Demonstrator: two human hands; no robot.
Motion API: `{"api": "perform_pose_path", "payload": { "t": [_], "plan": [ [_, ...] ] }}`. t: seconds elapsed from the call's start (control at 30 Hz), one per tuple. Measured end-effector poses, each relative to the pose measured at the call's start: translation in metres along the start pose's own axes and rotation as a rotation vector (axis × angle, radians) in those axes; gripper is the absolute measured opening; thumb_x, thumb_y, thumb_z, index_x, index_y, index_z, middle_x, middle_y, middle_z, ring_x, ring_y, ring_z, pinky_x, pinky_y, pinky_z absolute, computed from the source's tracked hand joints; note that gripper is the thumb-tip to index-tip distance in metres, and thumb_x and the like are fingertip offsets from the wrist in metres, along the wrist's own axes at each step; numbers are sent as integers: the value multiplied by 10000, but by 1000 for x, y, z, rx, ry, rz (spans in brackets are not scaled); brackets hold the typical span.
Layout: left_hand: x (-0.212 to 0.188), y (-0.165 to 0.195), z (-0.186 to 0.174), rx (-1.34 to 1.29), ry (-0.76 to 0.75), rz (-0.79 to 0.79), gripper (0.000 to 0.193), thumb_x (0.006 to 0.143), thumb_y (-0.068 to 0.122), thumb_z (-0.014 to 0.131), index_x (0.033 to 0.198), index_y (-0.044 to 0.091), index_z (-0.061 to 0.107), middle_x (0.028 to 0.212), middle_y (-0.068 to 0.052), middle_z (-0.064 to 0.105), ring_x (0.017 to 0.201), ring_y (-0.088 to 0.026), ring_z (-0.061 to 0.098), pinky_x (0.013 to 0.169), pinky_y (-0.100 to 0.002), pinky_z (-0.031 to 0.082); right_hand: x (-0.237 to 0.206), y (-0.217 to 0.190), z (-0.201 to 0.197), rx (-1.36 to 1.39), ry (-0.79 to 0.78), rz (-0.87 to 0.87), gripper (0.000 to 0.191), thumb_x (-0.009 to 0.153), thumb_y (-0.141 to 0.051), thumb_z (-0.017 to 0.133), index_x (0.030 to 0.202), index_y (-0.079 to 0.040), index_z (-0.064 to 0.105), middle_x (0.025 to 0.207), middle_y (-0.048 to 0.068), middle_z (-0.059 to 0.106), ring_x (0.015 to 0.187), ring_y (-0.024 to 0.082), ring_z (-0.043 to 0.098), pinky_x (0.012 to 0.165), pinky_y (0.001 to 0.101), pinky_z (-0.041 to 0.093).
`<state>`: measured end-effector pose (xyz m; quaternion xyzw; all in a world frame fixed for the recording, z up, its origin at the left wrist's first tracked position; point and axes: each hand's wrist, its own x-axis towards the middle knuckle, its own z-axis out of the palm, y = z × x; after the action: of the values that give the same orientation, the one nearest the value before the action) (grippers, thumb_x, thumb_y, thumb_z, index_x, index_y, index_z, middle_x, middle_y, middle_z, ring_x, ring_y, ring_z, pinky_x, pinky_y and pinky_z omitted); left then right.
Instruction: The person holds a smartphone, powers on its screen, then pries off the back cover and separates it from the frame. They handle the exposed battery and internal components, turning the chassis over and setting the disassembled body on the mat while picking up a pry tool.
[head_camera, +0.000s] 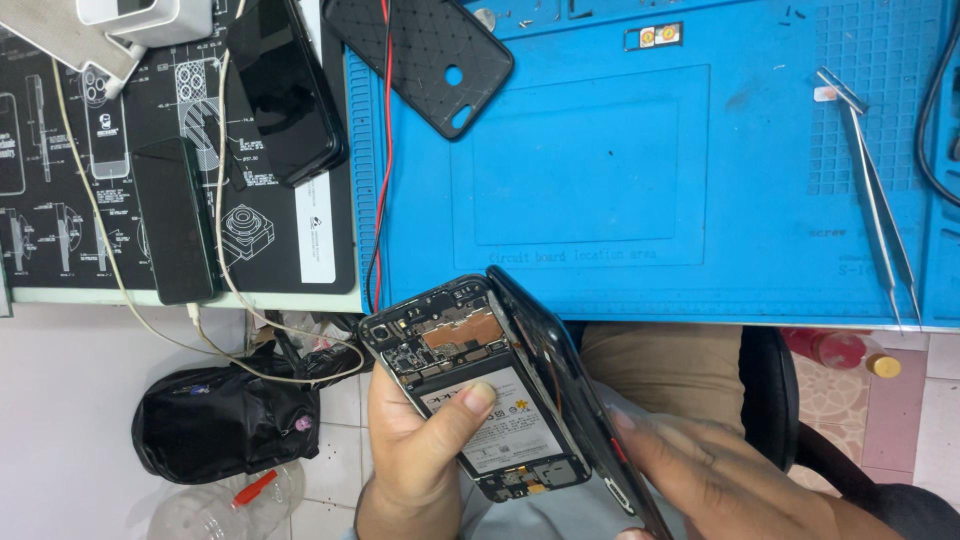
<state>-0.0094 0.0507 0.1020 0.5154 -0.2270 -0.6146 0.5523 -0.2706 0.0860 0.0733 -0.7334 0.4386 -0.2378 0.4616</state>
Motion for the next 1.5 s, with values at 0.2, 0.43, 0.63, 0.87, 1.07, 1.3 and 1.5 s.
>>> {"api": "perform_pose_path", "payload": {
  "t": [0.2, 0.43, 0.63, 0.87, 1.07, 1.3, 1.5],
  "plan": [
    [0, 1, 1, 3, -10, 3, 461, 836, -39, 687, 1281, -76, 571, 1109, -200, 735, 990, -254, 716, 900, -408, 570, 3, -4, -2, -6, 19, -2, 669, 951, -414, 692, 1473, -32, 524, 1316, 204, 697, 1231, 351, 686, 1007, 465, 533],
    [-1, 3, -4, 4, -7, -5, 469, 829, -69, 657, 1289, -72, 563, 1119, -200, 733, 998, -255, 721, 903, -407, 575, 8, -27, 2, -47, 112, 80, 604, 956, -427, 674, 1447, -84, 591, 1278, 113, 739, 1204, 270, 683, 976, 415, 506],
    [3, 0, -9, -18, -102, 46, 458, 868, -91, 634, 1317, -85, 547, 1151, -208, 726, 1018, -255, 721, 904, -399, 581, 11, -24, 0, -34, 114, 84, 624, 951, -442, 671, 1433, -55, 581, 1244, 131, 746, 1199, 281, 725, 1004, 422, 550],
    [4, -3, -11, -33, -156, 74, 450, 901, -69, 654, 1336, -93, 541, 1182, -210, 723, 1050, -252, 717, 934, -395, 578, 5, -18, 5, -87, 119, 118, 630, 928, -461, 686, 1420, -75, 611, 1214, 144, 754, 1182, 299, 722, 978, 439, 503],
    [3, -1, -11, -14, -145, 72, 450, 902, -63, 656, 1336, -91, 541, 1177, -206, 723, 1048, -252, 716, 931, -395, 578, 5, -18, 6, -70, 131, 89, 625, 934, -446, 677, 1419, -59, 601, 1220, 154, 749, 1182, 307, 719, 974, 441, 504],
    [4, -1, -11, -10, -158, 72, 446, 900, -60, 648, 1331, -93, 541, 1167, -211, 724, 1033, -249, 721, 912, -390, 584, 7, -18, 6, -72, 155, 64, 590, 940, -441, 680, 1379, -52, 617, 1216, 167, 740, 1176, 311, 723, 973, 442, 512],
    [5, -3, -13, -19, -156, 71, 451, 890, -67, 640, 1330, -89, 541, 1166, -209, 724, 1032, -251, 721, 912, -391, 584, 6, -17, 4, -89, 120, 77, 602, 927, -454, 688, 1377, -58, 625, 1227, 164, 743, 1186, 316, 717, 972, 449, 502]
  ]
}}
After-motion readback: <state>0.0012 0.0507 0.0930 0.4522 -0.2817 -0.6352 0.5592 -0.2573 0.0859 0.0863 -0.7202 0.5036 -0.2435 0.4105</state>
